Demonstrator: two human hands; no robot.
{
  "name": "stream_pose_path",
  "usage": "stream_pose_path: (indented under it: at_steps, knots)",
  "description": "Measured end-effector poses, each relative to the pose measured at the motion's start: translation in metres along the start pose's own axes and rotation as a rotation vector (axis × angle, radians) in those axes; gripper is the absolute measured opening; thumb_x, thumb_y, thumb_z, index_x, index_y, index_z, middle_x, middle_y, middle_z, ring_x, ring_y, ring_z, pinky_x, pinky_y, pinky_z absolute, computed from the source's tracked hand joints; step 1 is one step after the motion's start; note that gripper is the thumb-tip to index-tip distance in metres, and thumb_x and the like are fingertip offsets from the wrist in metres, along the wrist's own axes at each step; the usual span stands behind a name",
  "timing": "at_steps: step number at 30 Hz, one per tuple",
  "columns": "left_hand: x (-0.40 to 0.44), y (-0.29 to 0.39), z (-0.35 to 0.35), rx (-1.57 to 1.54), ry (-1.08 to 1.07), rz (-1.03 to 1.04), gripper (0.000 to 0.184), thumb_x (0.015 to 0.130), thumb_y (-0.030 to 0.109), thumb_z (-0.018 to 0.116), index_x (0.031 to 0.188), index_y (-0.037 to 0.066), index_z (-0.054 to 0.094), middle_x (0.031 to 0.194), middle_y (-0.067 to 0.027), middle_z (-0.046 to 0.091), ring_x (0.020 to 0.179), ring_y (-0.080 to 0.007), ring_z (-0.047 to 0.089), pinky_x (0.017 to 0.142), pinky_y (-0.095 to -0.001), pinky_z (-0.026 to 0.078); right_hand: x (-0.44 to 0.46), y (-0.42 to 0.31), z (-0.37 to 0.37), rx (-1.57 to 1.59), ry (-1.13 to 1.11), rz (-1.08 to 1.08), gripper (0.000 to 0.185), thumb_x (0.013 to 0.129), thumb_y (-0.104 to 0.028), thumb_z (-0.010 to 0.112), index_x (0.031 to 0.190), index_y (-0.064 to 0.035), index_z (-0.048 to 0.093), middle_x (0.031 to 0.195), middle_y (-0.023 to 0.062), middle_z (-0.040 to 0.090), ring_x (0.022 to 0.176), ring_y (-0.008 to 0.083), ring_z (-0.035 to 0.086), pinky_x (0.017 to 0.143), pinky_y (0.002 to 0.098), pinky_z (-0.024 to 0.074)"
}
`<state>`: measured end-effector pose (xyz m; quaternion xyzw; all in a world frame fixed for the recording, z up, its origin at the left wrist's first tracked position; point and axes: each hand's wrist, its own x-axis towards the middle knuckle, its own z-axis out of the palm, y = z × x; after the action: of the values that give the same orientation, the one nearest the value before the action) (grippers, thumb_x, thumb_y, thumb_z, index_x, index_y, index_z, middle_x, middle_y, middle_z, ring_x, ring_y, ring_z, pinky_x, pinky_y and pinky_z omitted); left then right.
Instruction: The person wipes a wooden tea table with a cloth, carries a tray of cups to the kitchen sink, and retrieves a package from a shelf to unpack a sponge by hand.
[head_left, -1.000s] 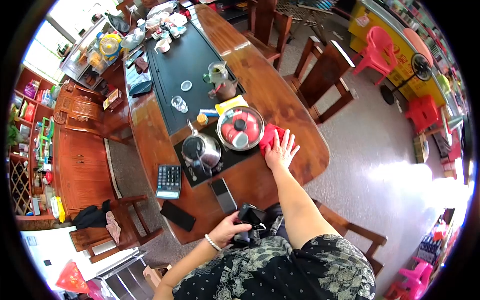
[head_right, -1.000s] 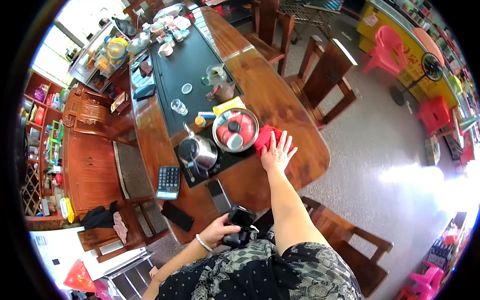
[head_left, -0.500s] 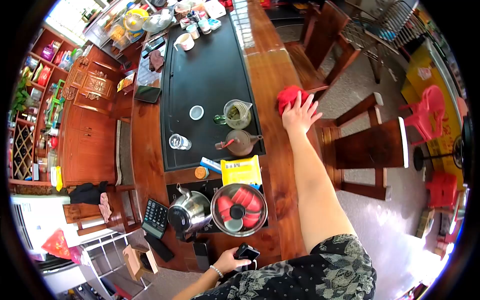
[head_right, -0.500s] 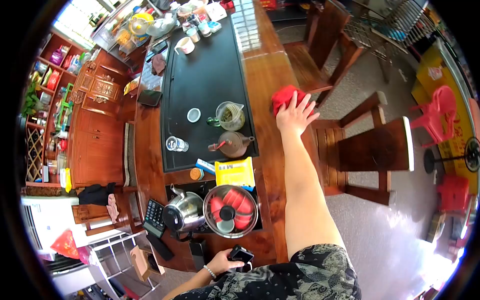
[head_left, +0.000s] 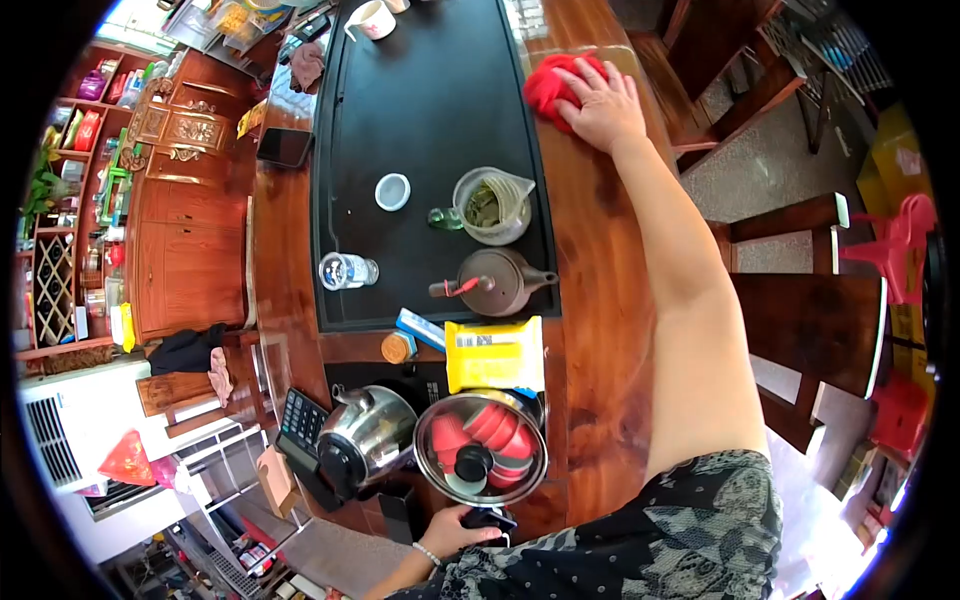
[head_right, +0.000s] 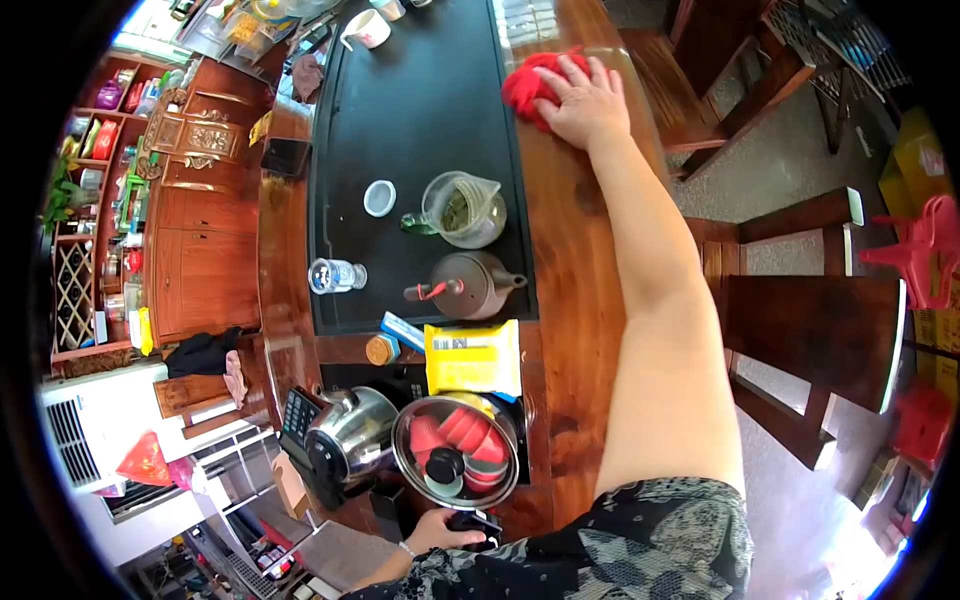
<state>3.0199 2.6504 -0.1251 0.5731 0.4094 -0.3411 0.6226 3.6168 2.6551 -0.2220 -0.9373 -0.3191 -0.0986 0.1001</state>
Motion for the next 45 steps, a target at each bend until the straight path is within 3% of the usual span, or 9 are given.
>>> stream_pose_path:
  at_steps: [4, 12, 22, 30, 34, 38, 40, 42, 45]
  knots:
    - [0.004, -0.019, 0.001, -0.072, -0.009, 0.005, 0.046, 0.070, 0.024, 0.082, 0.107, 0.004, 0.066, 0.097, -0.0008, 0.068, 0.086, -0.0074, 0.059, 0.082, -0.0260, 0.047, -0.066, -0.013, -0.018, 0.067, -0.024, -0.204, 0.052, 0.088, -0.050, 0.047, 0.136, -0.0315, 0.043, 0.147, 0.0030, 0.035, 0.136, 0.0322, 0.026, 0.111, 0.0500, 0.0193]
    - [0.003, -0.025, 0.005, -0.002, 0.051, 0.071, 0.037, 0.070, 0.027, 0.082, 0.095, 0.002, 0.069, 0.084, -0.0024, 0.069, 0.076, -0.0088, 0.060, 0.074, -0.0263, 0.048, -0.250, -0.071, -0.090, 0.177, -0.086, 0.068, 0.053, 0.082, -0.038, 0.058, 0.132, -0.0238, 0.046, 0.145, 0.0084, 0.035, 0.136, 0.0388, 0.022, 0.110, 0.0550, 0.0181]
    - [0.008, -0.042, 0.000, -0.040, 0.000, 0.212, 0.034, 0.072, 0.026, 0.081, 0.093, 0.003, 0.067, 0.085, 0.0002, 0.066, 0.076, -0.0077, 0.057, 0.073, -0.0251, 0.047, -0.430, -0.127, -0.142, 0.240, -0.281, 0.062, 0.050, 0.079, -0.028, 0.059, 0.128, -0.0239, 0.051, 0.148, 0.0051, 0.031, 0.139, 0.0366, 0.018, 0.110, 0.0601, 0.0154]
    - [-0.029, -0.045, -0.012, -0.155, -0.119, 0.121, 0.032, 0.076, 0.015, 0.077, 0.102, 0.002, 0.065, 0.092, -0.0015, 0.066, 0.081, -0.0095, 0.060, 0.076, -0.0265, 0.049, -0.592, -0.112, -0.216, 0.263, -0.527, -0.293, 0.051, 0.065, -0.024, 0.065, 0.115, -0.0314, 0.058, 0.142, 0.0002, 0.039, 0.132, 0.0293, 0.033, 0.104, 0.0514, 0.0301]
    - [-0.047, -0.049, -0.011, -0.177, -0.158, 0.096, 0.031, 0.077, 0.012, 0.076, 0.103, 0.002, 0.065, 0.094, -0.0026, 0.067, 0.083, -0.0110, 0.061, 0.078, -0.0272, 0.049, -0.527, -0.068, -0.226, 0.413, -0.555, -0.311, 0.016, 0.060, -0.019, 0.063, 0.077, -0.0201, 0.064, 0.088, 0.0026, 0.058, 0.084, 0.0261, 0.055, 0.070, 0.0387, 0.0467]
    - [-0.066, -0.054, -0.008, -0.212, -0.167, 0.053, 0.033, 0.076, 0.011, 0.076, 0.105, 0.001, 0.064, 0.097, -0.0037, 0.066, 0.087, -0.0127, 0.061, 0.080, -0.0278, 0.049, -0.384, -0.021, -0.195, 0.498, -0.060, -0.156, 0.022, 0.071, -0.003, 0.055, 0.088, -0.0145, 0.063, 0.098, 0.0071, 0.061, 0.092, 0.0325, 0.055, 0.080, 0.0421, 0.0466]
    - [-0.073, -0.059, -0.007, -0.213, -0.149, 0.046, 0.035, 0.075, 0.012, 0.077, 0.105, 0.001, 0.063, 0.098, -0.0038, 0.066, 0.088, -0.0127, 0.061, 0.081, -0.0277, 0.049, -0.340, -0.004, -0.161, 0.379, -0.101, -0.106, 0.030, 0.079, -0.013, 0.053, 0.106, -0.0215, 0.062, 0.124, 0.0047, 0.056, 0.110, 0.0311, 0.052, 0.089, 0.0427, 0.0449]
    - [-0.078, -0.066, -0.009, -0.201, -0.154, 0.071, 0.038, 0.074, 0.013, 0.078, 0.107, 0.002, 0.063, 0.099, -0.0035, 0.066, 0.088, -0.0125, 0.061, 0.082, -0.0279, 0.049, -0.333, -0.009, -0.120, 0.142, -0.304, 0.085, 0.048, 0.086, -0.034, 0.052, 0.134, -0.0317, 0.044, 0.146, 0.0028, 0.035, 0.135, 0.0284, 0.030, 0.107, 0.0486, 0.0297]
    - [-0.088, -0.078, -0.015, -0.155, -0.154, 0.110, 0.040, 0.073, 0.014, 0.079, 0.107, 0.002, 0.062, 0.098, -0.0028, 0.066, 0.088, -0.0116, 0.060, 0.082, -0.0277, 0.049, -0.379, -0.054, -0.114, 0.097, 0.001, 0.300, 0.053, 0.084, -0.039, 0.056, 0.134, -0.0313, 0.043, 0.147, 0.0029, 0.034, 0.136, 0.0309, 0.027, 0.112, 0.0493, 0.0191]
